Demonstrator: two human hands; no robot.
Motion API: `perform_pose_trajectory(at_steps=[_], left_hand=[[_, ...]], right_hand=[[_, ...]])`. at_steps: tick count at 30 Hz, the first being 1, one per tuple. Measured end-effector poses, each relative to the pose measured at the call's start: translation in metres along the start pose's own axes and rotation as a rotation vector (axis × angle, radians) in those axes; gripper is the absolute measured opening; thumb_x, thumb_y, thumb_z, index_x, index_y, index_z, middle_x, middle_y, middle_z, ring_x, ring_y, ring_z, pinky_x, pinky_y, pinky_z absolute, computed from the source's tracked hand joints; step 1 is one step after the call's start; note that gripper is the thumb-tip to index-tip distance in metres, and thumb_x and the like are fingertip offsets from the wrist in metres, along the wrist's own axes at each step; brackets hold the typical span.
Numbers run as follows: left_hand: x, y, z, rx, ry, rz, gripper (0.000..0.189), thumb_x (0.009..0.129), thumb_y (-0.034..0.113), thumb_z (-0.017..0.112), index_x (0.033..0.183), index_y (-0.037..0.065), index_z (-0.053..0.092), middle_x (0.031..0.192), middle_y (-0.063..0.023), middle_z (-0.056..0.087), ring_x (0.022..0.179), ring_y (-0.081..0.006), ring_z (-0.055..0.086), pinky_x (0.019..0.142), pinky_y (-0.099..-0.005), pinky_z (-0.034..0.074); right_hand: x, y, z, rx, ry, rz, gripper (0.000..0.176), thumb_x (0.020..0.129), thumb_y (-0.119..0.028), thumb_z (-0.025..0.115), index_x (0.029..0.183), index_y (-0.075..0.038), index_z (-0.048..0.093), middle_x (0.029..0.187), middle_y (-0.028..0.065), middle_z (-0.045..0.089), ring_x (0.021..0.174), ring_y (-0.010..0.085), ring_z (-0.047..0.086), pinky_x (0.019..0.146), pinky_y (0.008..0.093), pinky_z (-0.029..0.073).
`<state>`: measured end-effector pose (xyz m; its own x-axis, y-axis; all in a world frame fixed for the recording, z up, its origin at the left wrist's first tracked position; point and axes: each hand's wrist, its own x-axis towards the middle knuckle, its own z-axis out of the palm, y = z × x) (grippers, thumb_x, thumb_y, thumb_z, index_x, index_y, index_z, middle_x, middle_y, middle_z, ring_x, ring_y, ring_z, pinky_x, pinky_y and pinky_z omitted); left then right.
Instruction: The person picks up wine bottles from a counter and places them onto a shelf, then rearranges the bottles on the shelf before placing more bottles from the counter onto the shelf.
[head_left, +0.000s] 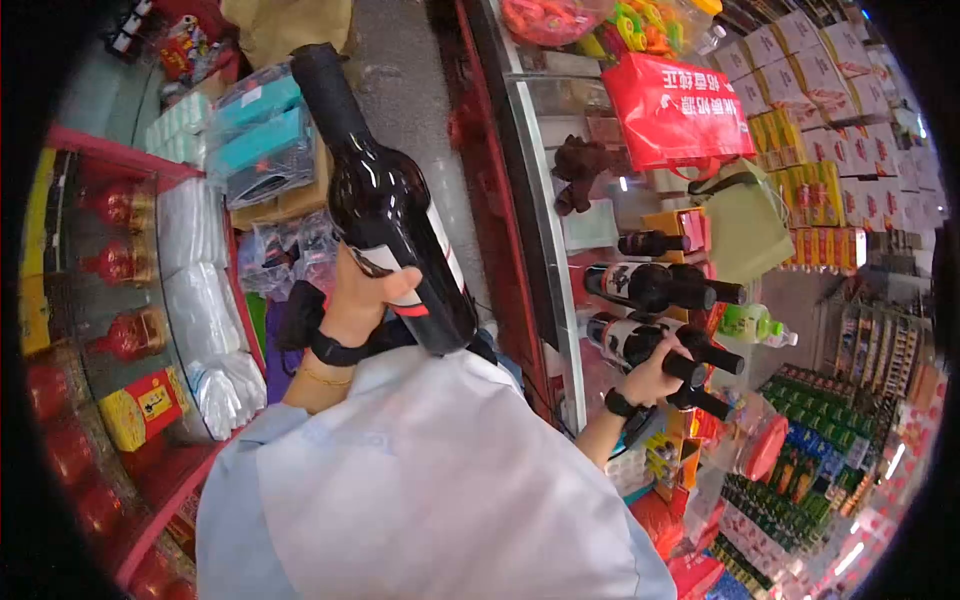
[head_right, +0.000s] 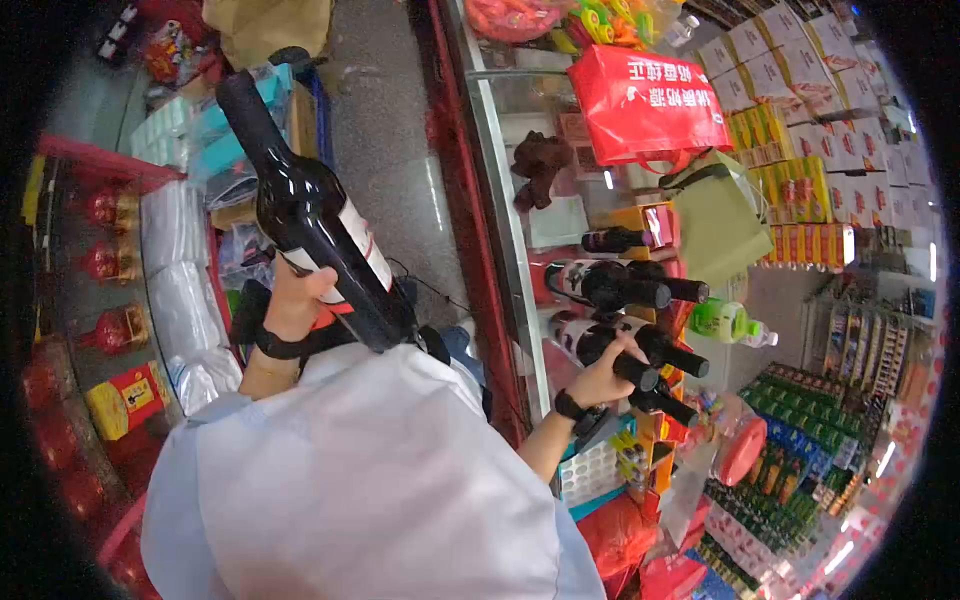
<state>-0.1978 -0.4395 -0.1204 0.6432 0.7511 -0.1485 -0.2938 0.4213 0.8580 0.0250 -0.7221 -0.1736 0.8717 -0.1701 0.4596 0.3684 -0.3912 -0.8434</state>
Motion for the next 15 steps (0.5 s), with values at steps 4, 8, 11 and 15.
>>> perform_pose_trajectory(at_steps=[4, 8, 11, 15], left_hand=[[0.041, 0.022, -0.015, -0.050, 0.020, -0.014, 0.054, 0.061, 0.005, 0.073, 0.111, 0.003, 0.053, 0.096, -0.0058, 0.060, 0.085, -0.0156, 0.060, 0.077, -0.0296, 0.049], [0.073, 0.039, -0.039, 0.104, 0.007, -0.063, 0.051, 0.060, 0.004, 0.074, 0.107, 0.002, 0.054, 0.094, -0.0049, 0.060, 0.083, -0.0147, 0.059, 0.076, -0.0292, 0.049], [0.083, 0.067, -0.044, 0.245, 0.042, 0.049, 0.052, 0.056, 0.009, 0.079, 0.102, 0.003, 0.056, 0.092, -0.0040, 0.060, 0.080, -0.0130, 0.058, 0.075, -0.0287, 0.048], [0.095, 0.067, -0.076, 0.300, -0.002, 0.231, 0.057, 0.053, 0.014, 0.080, 0.104, 0.003, 0.056, 0.095, -0.0052, 0.061, 0.086, -0.0150, 0.058, 0.079, -0.0298, 0.047]], right_hand=[[-0.013, -0.071, -0.010, 0.201, -0.180, 0.068, 0.009, 0.081, 0.003, 0.058, 0.081, 0.000, 0.049, 0.083, 0.0136, 0.062, 0.082, 0.0223, 0.059, 0.084, 0.0385, 0.044], [-0.020, -0.149, 0.018, 0.271, -0.272, 0.134, 0.013, 0.080, 0.005, 0.056, 0.083, -0.001, 0.045, 0.080, 0.0165, 0.061, 0.085, 0.0263, 0.060, 0.087, 0.0402, 0.042], [-0.026, -0.200, 0.060, 0.379, -0.367, 0.111, 0.013, 0.079, 0.006, 0.054, 0.082, -0.002, 0.044, 0.078, 0.0169, 0.061, 0.086, 0.0276, 0.059, 0.087, 0.0412, 0.041], [-0.028, -0.235, 0.125, 0.524, -0.600, 0.019, 0.015, 0.077, 0.002, 0.057, 0.081, -0.003, 0.044, 0.078, 0.0168, 0.061, 0.089, 0.0288, 0.058, 0.086, 0.0424, 0.041]])
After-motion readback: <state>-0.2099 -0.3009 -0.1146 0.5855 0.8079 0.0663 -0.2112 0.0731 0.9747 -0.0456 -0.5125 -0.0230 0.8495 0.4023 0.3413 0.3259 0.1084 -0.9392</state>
